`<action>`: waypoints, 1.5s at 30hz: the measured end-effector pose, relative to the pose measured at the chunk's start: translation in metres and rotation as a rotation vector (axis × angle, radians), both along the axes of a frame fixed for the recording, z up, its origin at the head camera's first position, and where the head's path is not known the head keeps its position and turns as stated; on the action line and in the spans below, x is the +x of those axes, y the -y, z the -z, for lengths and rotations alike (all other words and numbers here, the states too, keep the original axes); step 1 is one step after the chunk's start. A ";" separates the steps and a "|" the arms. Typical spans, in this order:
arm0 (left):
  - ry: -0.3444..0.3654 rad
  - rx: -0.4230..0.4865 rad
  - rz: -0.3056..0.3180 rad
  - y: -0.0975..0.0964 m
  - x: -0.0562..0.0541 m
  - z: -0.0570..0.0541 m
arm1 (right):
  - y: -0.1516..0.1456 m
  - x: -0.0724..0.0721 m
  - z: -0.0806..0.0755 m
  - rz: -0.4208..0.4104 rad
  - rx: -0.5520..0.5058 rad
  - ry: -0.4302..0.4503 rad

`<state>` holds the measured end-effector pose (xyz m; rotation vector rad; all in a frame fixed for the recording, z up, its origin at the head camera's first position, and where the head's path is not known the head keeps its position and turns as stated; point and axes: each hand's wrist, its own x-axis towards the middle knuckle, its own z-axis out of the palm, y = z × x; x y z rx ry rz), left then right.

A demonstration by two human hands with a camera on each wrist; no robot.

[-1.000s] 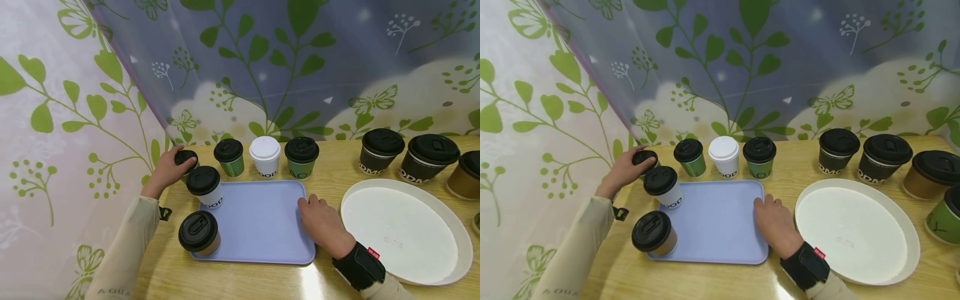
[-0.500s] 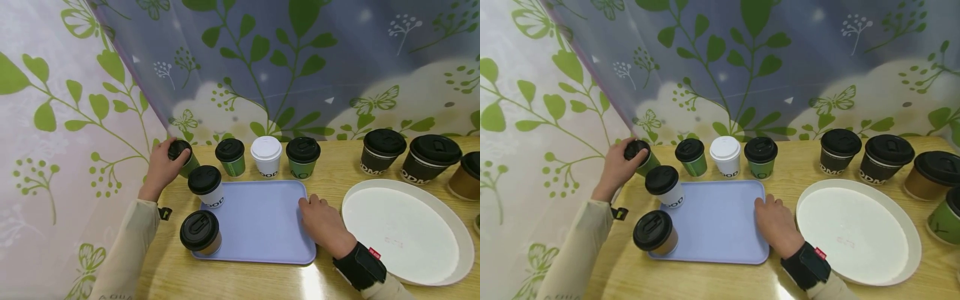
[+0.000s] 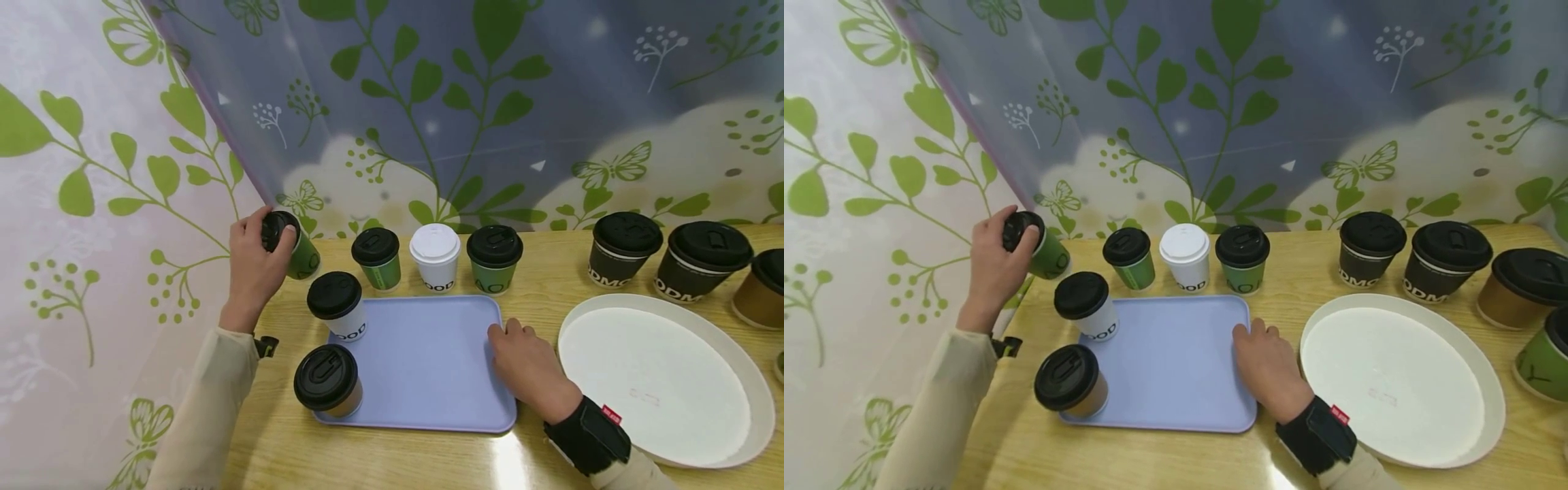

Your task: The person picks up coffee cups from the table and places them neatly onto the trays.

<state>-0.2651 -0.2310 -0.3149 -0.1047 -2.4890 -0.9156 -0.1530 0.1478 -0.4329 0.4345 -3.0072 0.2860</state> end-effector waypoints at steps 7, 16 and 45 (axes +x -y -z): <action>-0.087 0.015 0.024 -0.010 0.007 -0.011 | 0.000 0.000 -0.001 0.007 0.006 0.029; -0.096 -0.005 0.089 -0.024 0.022 -0.025 | 0.000 0.000 -0.002 0.005 0.007 0.037; -0.036 -0.161 0.317 -0.070 0.057 -0.045 | -0.001 -0.001 0.002 -0.002 0.006 0.014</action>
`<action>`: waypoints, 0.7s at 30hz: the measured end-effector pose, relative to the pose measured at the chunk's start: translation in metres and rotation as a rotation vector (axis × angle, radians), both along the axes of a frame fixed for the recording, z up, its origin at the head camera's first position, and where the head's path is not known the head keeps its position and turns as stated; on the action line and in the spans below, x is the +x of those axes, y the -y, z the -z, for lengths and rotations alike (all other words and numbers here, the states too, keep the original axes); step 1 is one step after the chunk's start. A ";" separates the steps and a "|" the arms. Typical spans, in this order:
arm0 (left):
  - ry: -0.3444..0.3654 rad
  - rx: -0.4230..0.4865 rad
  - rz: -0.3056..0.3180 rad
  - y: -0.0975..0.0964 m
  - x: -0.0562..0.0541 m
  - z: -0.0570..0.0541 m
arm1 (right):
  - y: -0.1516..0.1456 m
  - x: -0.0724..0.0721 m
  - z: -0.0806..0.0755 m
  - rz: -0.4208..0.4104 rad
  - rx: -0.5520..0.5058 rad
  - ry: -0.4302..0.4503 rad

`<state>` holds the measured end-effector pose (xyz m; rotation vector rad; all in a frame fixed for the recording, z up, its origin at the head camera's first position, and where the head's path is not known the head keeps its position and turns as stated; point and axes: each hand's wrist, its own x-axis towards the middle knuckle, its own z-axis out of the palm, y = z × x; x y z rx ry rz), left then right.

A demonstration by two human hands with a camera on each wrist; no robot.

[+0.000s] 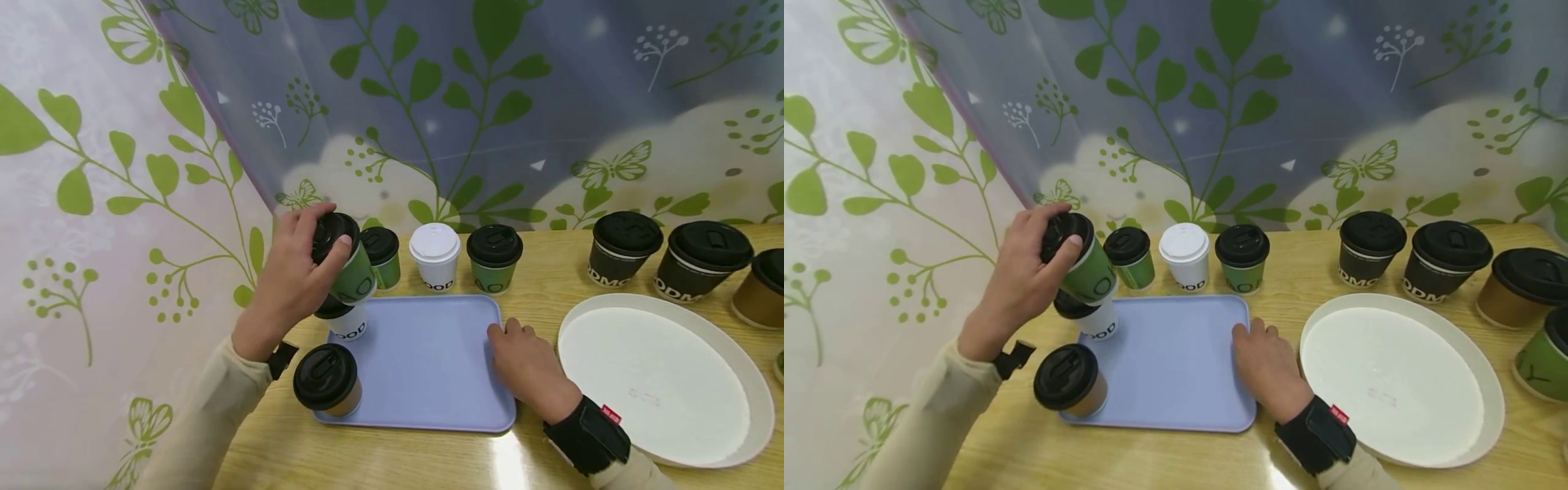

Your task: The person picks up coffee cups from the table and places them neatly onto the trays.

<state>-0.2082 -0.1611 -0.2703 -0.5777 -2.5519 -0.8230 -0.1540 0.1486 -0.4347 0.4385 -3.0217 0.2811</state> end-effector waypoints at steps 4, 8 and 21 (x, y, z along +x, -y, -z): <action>0.012 -0.037 0.027 -0.005 0.000 0.001 | 0.001 0.000 -0.001 0.002 0.000 0.007; 0.026 -0.061 0.045 -0.008 0.000 0.001 | 0.001 0.000 -0.002 0.000 -0.004 0.017; 0.079 -0.175 0.100 -0.018 -0.002 -0.001 | 0.001 -0.001 -0.002 0.002 -0.005 0.034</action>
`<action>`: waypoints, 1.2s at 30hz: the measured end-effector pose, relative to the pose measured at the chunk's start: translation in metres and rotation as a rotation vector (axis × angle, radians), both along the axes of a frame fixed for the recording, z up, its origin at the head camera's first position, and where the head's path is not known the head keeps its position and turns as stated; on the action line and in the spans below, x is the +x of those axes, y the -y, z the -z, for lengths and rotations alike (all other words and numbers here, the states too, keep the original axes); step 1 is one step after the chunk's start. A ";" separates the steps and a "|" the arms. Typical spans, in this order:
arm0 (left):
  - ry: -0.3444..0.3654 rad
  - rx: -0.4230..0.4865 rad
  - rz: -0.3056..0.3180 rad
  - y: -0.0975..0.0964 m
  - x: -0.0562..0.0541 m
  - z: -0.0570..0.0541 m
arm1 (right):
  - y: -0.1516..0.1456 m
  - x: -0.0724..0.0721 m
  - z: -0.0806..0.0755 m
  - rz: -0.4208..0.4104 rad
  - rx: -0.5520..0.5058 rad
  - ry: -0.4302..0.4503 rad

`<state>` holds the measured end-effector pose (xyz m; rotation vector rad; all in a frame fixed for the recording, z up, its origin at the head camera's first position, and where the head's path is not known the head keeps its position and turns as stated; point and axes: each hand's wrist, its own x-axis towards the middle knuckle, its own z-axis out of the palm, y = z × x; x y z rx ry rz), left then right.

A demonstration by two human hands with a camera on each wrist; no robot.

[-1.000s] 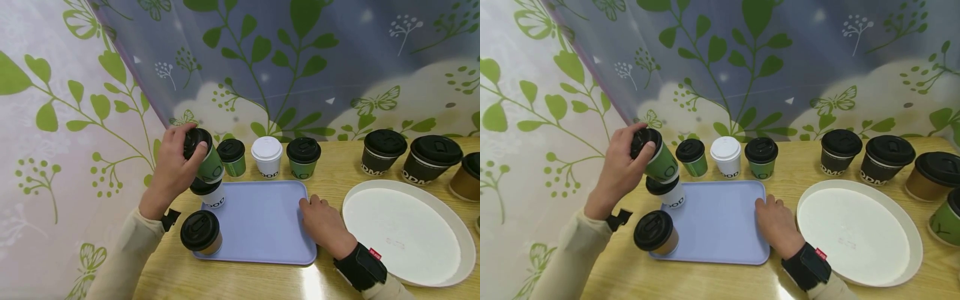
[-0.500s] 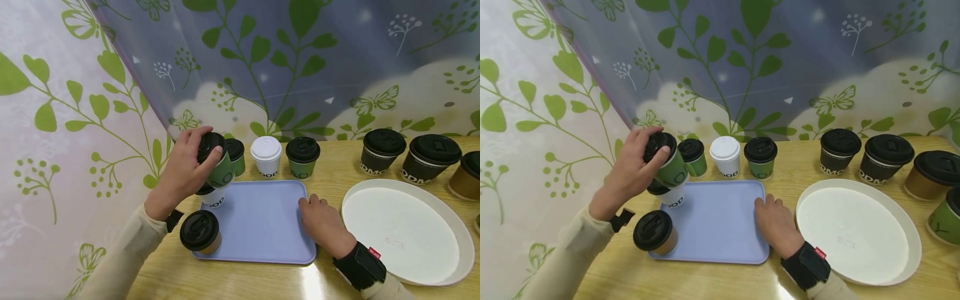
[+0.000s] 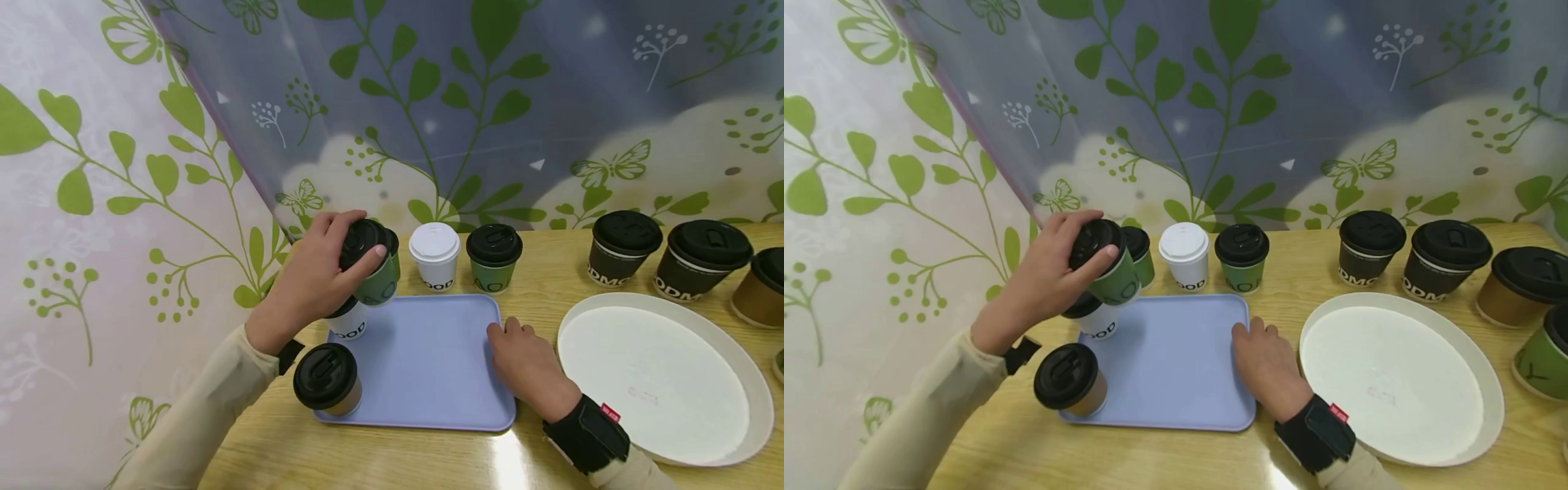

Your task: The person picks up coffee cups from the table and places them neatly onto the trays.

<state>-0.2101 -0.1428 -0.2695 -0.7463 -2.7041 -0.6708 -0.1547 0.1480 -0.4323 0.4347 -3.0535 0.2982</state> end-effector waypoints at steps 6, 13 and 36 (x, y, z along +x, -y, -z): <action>0.045 -0.034 0.029 -0.003 -0.002 0.002 | 0.001 -0.001 0.000 -0.002 0.003 0.005; 0.117 -0.067 0.056 -0.008 -0.005 0.002 | 0.000 -0.001 0.001 -0.002 0.005 -0.021; 0.279 -0.164 0.038 -0.023 -0.030 0.014 | 0.000 -0.001 0.000 0.003 0.000 0.002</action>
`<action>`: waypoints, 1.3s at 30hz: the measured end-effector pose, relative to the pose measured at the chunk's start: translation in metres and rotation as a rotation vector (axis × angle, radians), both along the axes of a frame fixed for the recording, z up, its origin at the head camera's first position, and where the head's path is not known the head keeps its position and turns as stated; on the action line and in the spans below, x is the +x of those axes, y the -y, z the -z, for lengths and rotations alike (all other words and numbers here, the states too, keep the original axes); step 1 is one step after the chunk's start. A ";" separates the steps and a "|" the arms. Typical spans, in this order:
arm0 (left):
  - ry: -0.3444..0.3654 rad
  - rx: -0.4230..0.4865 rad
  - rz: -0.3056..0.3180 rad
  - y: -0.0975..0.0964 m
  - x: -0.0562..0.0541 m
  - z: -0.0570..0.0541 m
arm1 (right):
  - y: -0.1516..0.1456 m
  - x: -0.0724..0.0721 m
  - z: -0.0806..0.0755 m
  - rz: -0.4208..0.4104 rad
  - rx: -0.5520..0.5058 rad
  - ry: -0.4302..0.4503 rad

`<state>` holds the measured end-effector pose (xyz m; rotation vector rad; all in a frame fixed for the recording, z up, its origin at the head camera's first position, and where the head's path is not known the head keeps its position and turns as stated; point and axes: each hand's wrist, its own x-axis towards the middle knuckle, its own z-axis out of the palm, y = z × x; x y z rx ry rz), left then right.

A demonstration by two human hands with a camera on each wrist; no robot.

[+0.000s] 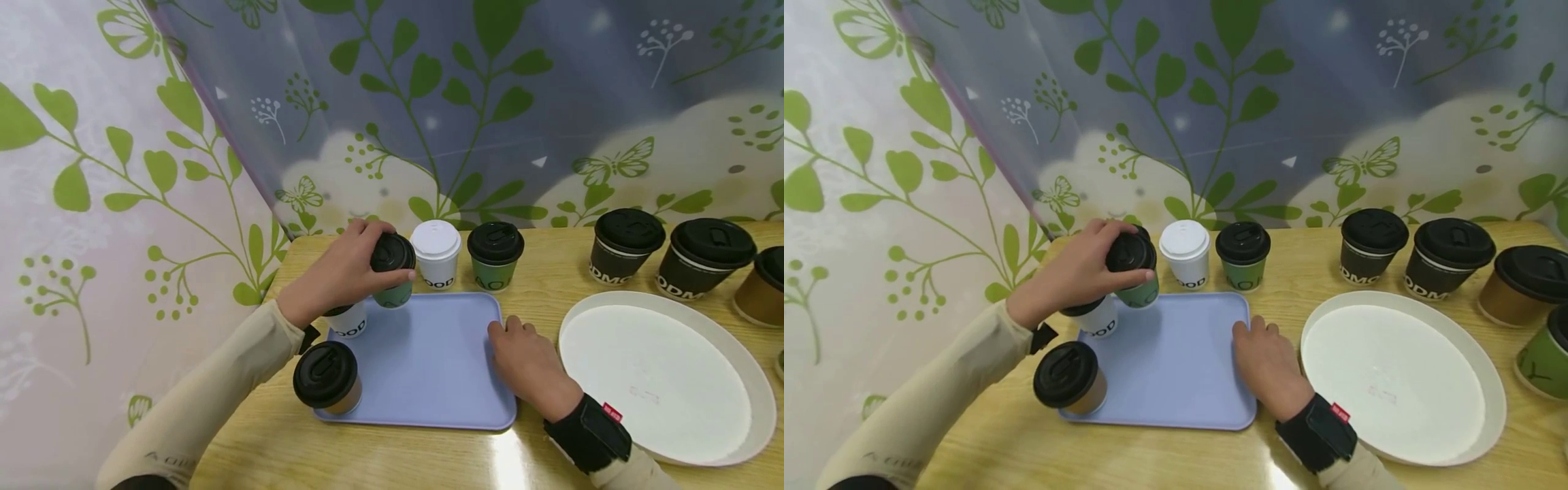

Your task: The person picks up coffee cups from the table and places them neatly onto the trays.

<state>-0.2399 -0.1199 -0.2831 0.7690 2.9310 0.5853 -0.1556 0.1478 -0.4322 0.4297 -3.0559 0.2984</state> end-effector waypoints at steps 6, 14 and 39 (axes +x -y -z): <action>0.035 -0.023 0.022 -0.004 -0.005 0.003 | 0.000 0.000 0.001 -0.001 -0.002 -0.010; 0.091 -0.104 0.030 -0.007 -0.009 0.008 | 0.000 0.000 0.001 0.000 0.002 -0.008; 0.159 -0.258 0.125 -0.009 -0.009 0.021 | 0.000 -0.001 0.000 -0.005 0.007 0.008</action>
